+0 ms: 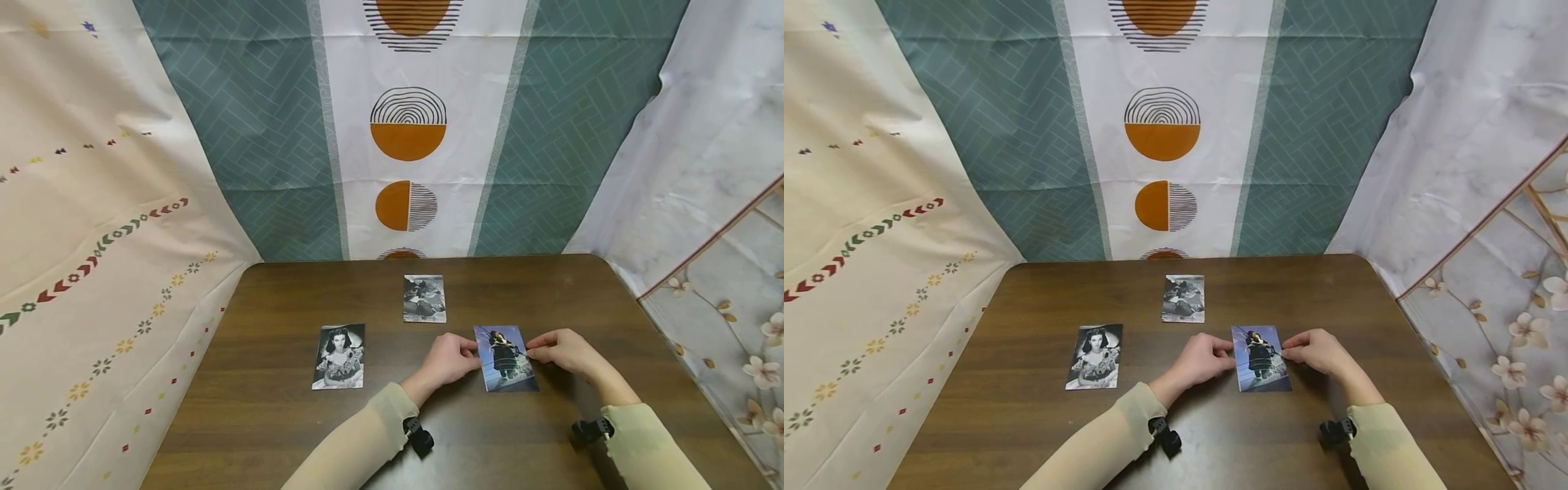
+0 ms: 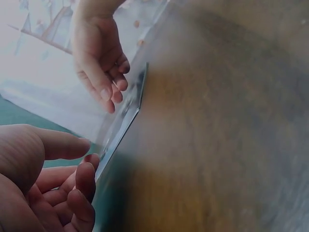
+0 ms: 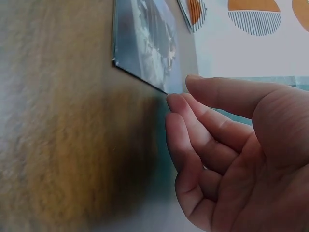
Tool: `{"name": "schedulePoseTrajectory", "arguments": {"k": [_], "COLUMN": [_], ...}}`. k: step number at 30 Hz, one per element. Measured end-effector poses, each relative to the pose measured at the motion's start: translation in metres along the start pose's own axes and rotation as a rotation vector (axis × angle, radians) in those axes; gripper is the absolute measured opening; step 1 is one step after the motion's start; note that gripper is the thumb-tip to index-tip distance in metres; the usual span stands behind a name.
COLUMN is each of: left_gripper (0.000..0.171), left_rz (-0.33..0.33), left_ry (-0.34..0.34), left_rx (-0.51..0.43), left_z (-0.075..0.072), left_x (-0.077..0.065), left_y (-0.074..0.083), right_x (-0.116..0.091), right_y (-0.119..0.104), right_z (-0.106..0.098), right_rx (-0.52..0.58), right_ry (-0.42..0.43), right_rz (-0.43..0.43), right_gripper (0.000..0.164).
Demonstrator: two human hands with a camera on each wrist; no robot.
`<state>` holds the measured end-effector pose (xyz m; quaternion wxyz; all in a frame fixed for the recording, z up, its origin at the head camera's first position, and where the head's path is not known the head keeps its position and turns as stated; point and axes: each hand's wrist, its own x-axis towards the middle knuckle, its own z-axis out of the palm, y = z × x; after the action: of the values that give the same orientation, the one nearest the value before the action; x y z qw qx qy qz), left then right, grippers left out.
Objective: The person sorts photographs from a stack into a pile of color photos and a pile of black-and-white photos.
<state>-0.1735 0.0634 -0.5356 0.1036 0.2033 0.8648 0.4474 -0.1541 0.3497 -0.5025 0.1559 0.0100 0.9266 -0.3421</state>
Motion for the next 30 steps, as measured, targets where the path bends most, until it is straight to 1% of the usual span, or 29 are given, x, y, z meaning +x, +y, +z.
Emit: {"name": "schedulePoseTrajectory", "arguments": {"k": [6,10,13,16,20,25,30], "left_gripper": [0.029,0.031,0.033,0.034,0.033,0.034,0.034], "left_rz": [-0.011,-0.043,-0.054,-0.062,-0.086,-0.106,-0.127], "left_ry": [0.025,0.031,0.047,0.067,0.096,0.142,0.178], "left_rx": [-0.059,-0.093,-0.094,-0.090,-0.117,-0.140,-0.164], "left_z": [-0.010,-0.020,-0.029,-0.038,-0.051,-0.069,-0.083], "left_x": [0.001,0.000,-0.001,-0.002,-0.004,-0.006,-0.008], "left_y": [-0.006,-0.012,-0.017,-0.022,-0.030,-0.041,-0.050], "right_x": [0.006,0.012,0.018,0.025,0.034,0.048,0.061], "right_y": [-0.008,-0.017,-0.024,-0.032,-0.044,-0.061,-0.080], "right_z": [0.002,0.006,0.011,0.019,0.030,0.045,0.058], "right_rx": [-0.008,0.027,0.059,0.099,0.144,0.176,0.207], "right_ry": [0.031,0.030,0.030,0.025,0.026,0.051,0.065], "right_rz": [-0.042,-0.076,-0.093,-0.102,-0.113,-0.128,-0.165], "right_gripper": [0.034,0.036,0.036,0.036,0.038,0.039,0.039]}}
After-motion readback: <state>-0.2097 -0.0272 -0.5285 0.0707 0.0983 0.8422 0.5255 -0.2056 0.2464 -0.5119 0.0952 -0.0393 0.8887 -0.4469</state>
